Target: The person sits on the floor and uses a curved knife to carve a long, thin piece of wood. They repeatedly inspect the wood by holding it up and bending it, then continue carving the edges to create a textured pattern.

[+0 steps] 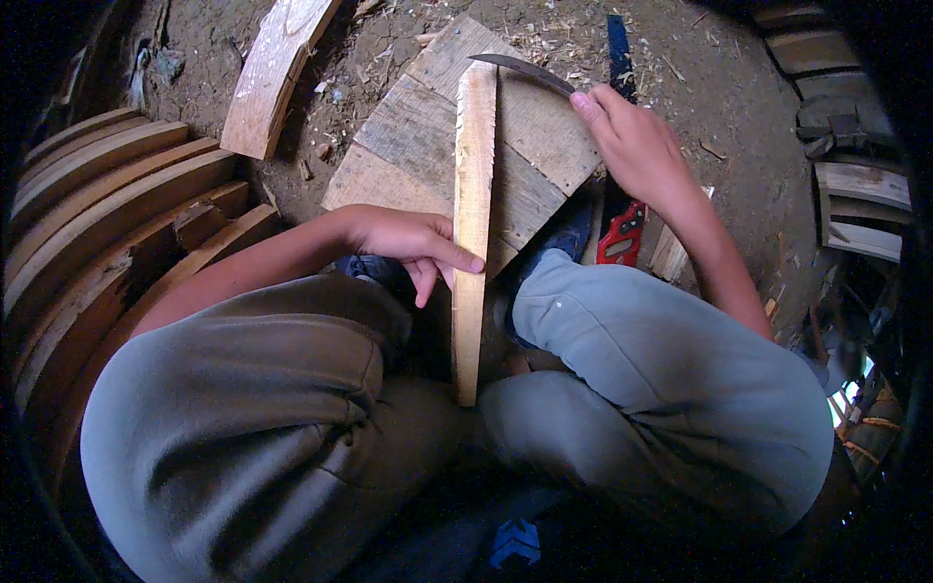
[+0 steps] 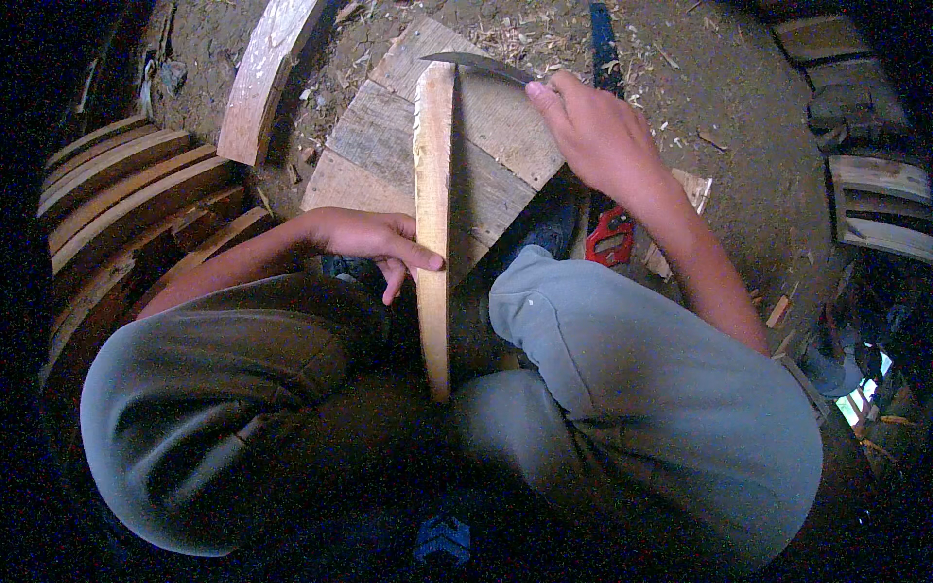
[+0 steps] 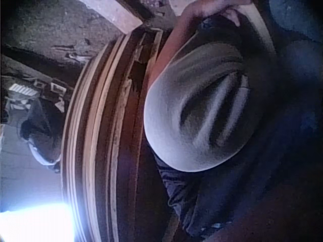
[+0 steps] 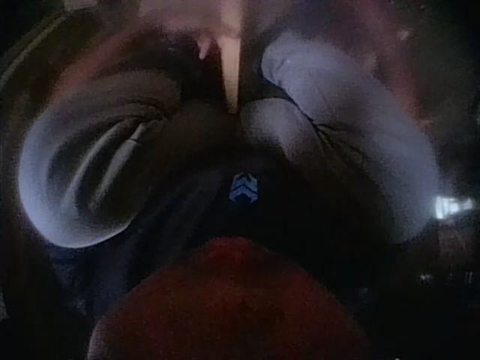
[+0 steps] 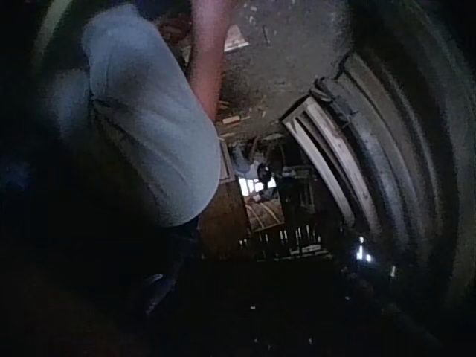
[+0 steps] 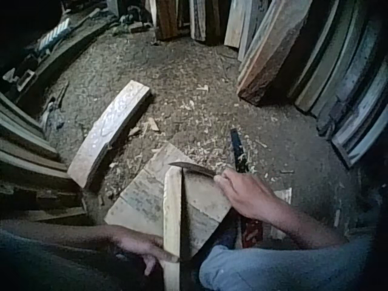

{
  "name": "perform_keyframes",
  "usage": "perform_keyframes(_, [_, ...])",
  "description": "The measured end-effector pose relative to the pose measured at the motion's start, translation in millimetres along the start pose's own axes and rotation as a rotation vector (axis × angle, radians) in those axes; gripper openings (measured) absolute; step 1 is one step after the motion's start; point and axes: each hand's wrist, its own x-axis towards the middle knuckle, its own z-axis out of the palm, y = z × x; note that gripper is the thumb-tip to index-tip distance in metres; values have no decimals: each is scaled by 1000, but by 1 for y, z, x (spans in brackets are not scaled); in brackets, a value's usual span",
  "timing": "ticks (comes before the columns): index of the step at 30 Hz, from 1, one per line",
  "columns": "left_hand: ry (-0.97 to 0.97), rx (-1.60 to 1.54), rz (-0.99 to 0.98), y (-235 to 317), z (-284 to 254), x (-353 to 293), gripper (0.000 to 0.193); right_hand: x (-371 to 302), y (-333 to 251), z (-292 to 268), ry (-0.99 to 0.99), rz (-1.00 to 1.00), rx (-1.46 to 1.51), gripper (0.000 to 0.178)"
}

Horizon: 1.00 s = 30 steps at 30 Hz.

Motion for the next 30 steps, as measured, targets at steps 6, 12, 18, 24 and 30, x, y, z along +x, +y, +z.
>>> perform_keyframes(6, [23,8,16,-2,-1,2,47,-2,5,14,19,-2,92,39])
perform_keyframes(12, [28,18,-7,1,0,0,47,-7,-1,21,17,46,1,38])
perform_keyframes(18, [17,2,-2,-2,-2,1,47,-13,-15,32,141,27,-271,36])
perform_keyframes(24, [17,10,26,-3,-1,1,49,-18,-23,44,248,-14,-397,34])
perform_keyframes(30, [17,60,-12,2,-1,-1,51,-8,-25,52,359,-41,-527,31])
